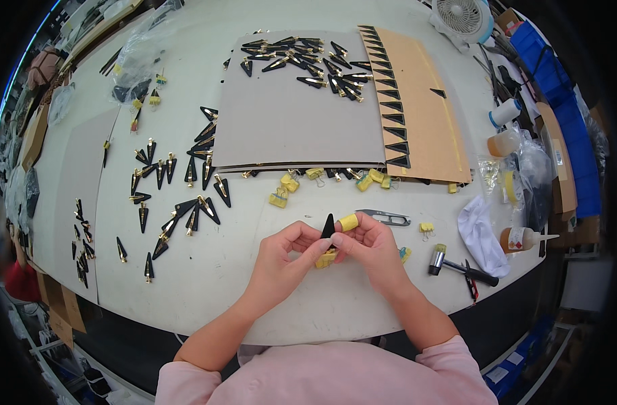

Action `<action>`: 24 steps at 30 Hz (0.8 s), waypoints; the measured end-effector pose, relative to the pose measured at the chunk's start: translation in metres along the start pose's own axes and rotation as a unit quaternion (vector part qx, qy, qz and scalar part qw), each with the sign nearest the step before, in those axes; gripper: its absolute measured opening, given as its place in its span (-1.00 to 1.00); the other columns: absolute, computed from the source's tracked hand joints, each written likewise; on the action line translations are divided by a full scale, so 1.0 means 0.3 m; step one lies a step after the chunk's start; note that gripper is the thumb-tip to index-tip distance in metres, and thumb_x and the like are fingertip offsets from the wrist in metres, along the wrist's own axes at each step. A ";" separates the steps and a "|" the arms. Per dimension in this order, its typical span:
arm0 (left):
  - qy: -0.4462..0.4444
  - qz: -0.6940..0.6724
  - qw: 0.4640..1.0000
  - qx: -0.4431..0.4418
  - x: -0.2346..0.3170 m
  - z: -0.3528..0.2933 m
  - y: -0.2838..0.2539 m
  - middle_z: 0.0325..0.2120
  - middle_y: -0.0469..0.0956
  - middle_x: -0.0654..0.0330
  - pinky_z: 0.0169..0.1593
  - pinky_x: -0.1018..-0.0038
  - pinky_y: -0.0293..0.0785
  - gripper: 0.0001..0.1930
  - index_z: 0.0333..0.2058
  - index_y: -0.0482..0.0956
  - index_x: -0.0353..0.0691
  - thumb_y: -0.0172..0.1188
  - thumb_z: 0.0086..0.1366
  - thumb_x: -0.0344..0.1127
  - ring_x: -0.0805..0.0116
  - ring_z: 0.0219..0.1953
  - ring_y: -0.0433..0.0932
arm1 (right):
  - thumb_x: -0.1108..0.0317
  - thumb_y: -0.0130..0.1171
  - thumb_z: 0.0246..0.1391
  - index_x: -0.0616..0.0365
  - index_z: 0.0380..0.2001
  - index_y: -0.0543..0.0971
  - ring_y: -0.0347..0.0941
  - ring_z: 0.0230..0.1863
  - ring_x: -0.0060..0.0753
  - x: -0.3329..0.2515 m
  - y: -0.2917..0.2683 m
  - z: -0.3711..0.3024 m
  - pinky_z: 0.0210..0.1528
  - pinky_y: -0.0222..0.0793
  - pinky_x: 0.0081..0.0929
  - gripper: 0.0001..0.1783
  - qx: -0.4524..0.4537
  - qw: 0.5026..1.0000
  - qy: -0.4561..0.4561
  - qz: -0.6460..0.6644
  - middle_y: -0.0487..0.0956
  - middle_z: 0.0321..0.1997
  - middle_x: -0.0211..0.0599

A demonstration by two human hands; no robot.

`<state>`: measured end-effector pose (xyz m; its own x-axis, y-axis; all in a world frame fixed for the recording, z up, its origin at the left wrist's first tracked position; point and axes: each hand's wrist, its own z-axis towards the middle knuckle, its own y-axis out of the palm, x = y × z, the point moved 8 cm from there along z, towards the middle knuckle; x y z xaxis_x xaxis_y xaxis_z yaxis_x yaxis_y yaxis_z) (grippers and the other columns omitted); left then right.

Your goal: The person assembles small black components by attaching binder clips to them and using a rubber mallet to secure them on a large workshop table.

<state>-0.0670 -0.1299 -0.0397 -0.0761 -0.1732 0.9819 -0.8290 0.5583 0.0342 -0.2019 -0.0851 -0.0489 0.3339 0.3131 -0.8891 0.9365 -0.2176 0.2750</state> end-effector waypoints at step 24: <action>0.029 -0.067 0.997 0.021 0.014 -0.052 0.046 -0.45 0.55 0.31 -0.24 0.66 0.37 -0.86 -0.37 0.55 -0.31 0.23 0.28 -0.35 0.64 -0.38 0.45 | 0.33 0.16 0.18 0.24 -0.28 0.56 0.41 -0.40 -0.72 -0.048 -0.003 -0.069 -0.29 0.35 -0.70 -0.83 -0.038 0.995 -0.085 0.021 0.58 -0.38 -0.44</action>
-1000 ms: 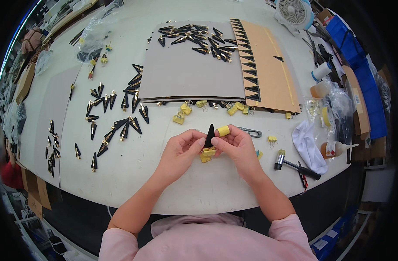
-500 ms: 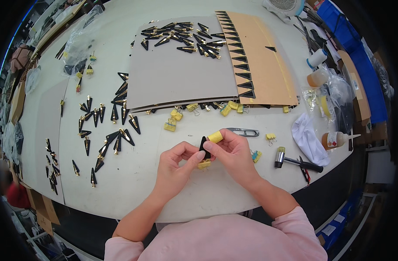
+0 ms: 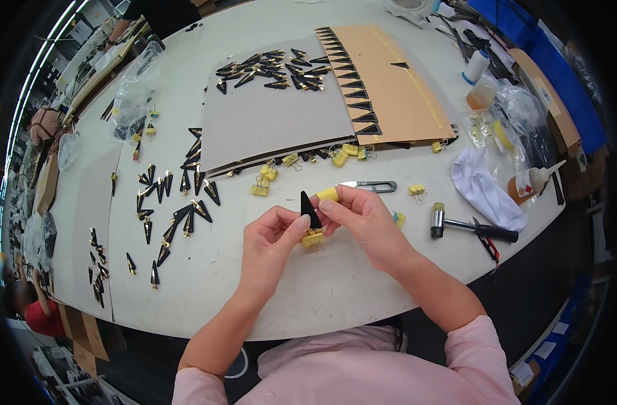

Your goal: The person assembles small black components by attaching binder clips to them and using a rubber mallet to secure them on a large workshop table.

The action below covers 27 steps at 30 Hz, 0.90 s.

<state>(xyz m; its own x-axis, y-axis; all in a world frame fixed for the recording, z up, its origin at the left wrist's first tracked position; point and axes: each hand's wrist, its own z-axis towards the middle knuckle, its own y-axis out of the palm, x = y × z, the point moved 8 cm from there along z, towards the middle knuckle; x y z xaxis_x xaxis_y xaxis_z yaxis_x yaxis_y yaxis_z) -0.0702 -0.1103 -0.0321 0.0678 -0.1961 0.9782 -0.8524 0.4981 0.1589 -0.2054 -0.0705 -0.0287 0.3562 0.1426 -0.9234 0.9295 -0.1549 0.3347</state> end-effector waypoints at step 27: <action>0.025 0.027 0.997 -0.071 0.065 -0.129 0.020 -0.31 0.61 0.22 -0.10 0.57 0.43 -0.76 -0.11 0.57 -0.36 0.10 0.36 -0.33 0.54 -0.23 0.53 | 0.44 0.22 0.12 0.24 -0.13 0.55 0.42 -0.27 -0.74 -0.017 0.034 -0.125 -0.19 0.35 -0.70 -0.75 -0.016 1.000 -0.019 -0.014 0.58 -0.27 -0.44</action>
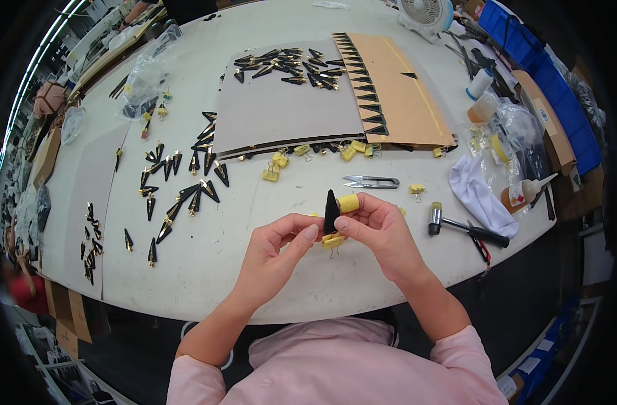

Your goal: The person assembles small black components by attaching binder clips to them and using a rubber mallet to secure them on a large workshop table.

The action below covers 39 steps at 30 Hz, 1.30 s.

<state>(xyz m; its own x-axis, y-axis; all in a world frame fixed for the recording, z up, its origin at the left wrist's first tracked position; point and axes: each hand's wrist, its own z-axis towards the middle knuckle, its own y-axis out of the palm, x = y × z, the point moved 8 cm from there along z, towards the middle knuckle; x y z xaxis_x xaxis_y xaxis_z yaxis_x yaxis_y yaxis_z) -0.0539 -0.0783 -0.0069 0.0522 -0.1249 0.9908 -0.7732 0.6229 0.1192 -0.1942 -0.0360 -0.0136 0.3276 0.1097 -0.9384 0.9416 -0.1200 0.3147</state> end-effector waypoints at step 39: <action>-0.002 0.018 0.998 0.054 -0.044 0.019 -0.035 -0.38 0.59 0.25 -0.17 0.59 0.40 -0.88 -0.28 0.58 -0.35 0.25 0.24 -0.43 0.55 -0.31 0.49 | 0.42 0.26 0.02 0.31 -0.36 0.54 0.55 -0.35 -0.54 -0.047 0.012 -0.024 -0.27 0.41 -0.56 -0.82 0.052 0.968 -0.129 -0.210 0.63 -0.35 -0.25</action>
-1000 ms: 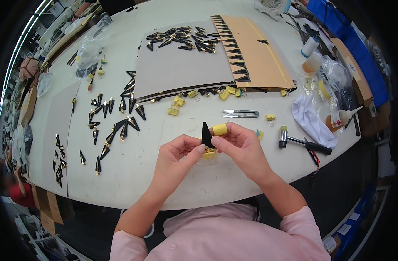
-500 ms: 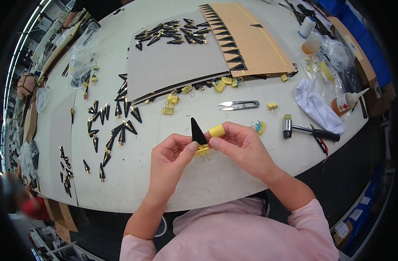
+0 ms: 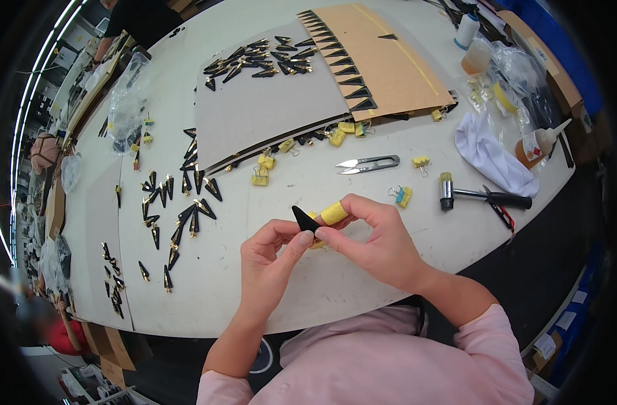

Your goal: The person assembles small black components by attaching binder clips to them and using a rubber mallet to secure them on a large workshop table.

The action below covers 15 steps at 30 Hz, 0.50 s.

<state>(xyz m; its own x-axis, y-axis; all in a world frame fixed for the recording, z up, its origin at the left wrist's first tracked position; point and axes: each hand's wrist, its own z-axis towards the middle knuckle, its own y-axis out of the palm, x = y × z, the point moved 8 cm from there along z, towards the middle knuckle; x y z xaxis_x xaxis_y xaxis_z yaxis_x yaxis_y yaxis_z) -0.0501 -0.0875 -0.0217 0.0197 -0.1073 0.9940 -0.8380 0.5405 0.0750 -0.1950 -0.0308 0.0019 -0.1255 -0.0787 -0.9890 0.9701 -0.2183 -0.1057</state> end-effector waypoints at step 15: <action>0.012 0.030 0.999 0.040 0.017 0.013 0.005 -0.45 0.58 0.29 -0.20 0.61 0.36 -0.88 -0.35 0.59 -0.34 0.25 0.25 -0.38 0.60 -0.35 0.46 | 0.40 0.23 0.08 0.32 -0.33 0.57 0.48 -0.39 -0.61 0.026 -0.002 0.052 -0.31 0.38 -0.61 -0.83 -0.020 0.995 0.058 0.077 0.60 -0.42 -0.33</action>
<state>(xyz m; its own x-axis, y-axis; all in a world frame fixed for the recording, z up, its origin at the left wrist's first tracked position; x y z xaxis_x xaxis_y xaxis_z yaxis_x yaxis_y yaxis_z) -0.0535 -0.0905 -0.0169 -0.0196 -0.0560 0.9982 -0.8785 0.4777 0.0096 -0.1998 -0.0466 -0.0041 0.0478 0.0057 -0.9988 0.9839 -0.1725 0.0462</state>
